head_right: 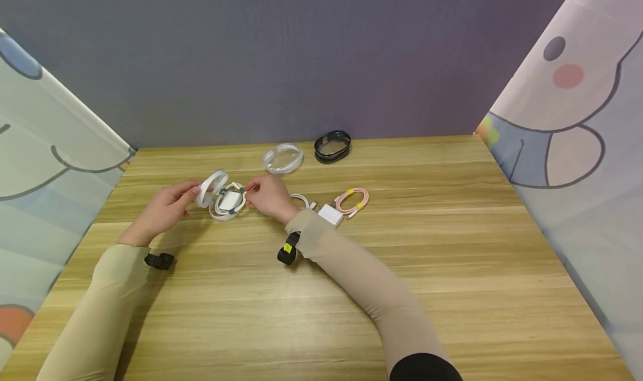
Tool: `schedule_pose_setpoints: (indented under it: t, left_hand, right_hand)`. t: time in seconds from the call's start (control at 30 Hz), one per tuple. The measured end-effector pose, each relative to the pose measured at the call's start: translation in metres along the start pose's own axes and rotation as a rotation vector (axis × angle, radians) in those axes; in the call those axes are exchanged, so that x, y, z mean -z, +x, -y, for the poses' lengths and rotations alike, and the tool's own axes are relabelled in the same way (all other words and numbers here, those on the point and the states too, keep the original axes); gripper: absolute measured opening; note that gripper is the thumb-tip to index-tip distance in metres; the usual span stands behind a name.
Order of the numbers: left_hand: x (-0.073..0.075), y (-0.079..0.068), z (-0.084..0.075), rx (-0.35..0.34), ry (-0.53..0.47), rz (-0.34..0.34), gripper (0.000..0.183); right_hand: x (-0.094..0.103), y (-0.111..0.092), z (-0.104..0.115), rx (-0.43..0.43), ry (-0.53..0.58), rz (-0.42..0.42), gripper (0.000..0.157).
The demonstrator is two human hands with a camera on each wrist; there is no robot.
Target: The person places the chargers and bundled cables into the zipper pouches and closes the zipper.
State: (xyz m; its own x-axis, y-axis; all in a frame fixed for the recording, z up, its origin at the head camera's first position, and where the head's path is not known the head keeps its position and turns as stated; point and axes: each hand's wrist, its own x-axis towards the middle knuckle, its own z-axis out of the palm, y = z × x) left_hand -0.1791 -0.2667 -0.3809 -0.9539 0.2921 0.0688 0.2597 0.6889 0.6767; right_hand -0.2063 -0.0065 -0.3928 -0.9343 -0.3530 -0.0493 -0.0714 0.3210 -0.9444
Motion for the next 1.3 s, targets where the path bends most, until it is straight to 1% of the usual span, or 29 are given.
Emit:
schedule_pose_setpoints:
  t: [0.17,0.33,0.43,0.57,0.7,0.8,0.93,1.13,1.23,1.3]
  left_hand:
    - [0.000,0.000,-0.002,-0.015,0.009,-0.006,0.043]
    - [0.000,0.000,-0.003,-0.008,0.017,-0.006,0.043]
    - [0.000,0.000,-0.004,-0.003,0.025,-0.004,0.044]
    - [-0.001,-0.001,-0.004,-0.010,0.039,0.004,0.045]
    - [-0.001,0.000,-0.005,-0.020,0.036,0.015,0.045]
    - [-0.002,0.001,-0.006,-0.032,0.058,0.017,0.044]
    - [-0.002,0.002,-0.006,-0.045,0.081,0.027,0.044]
    - [-0.001,0.002,-0.007,-0.035,0.078,0.045,0.047]
    - [-0.001,0.001,-0.007,-0.021,0.081,0.049,0.048]
    - [-0.002,0.001,-0.008,-0.015,0.084,0.052,0.048]
  right_hand:
    - [-0.004,0.003,-0.002,0.048,-0.104,0.006,0.014]
    - [-0.004,0.004,0.000,0.097,-0.278,0.008,0.019]
    - [-0.004,0.004,0.003,0.116,-0.353,0.024,0.022]
    - [-0.006,0.004,0.004,0.116,-0.386,0.043,0.022]
    - [-0.009,0.005,0.004,0.128,-0.418,0.041,0.021]
    - [-0.012,0.006,0.006,0.142,-0.444,0.041,0.019]
    - [-0.015,0.006,0.008,0.122,-0.473,0.032,0.016]
    - [-0.019,0.007,0.011,0.086,-0.508,0.000,0.009]
    - [-0.019,0.006,0.010,0.098,-0.530,-0.004,0.006]
    - [-0.019,0.005,0.010,0.120,-0.548,-0.001,0.006]
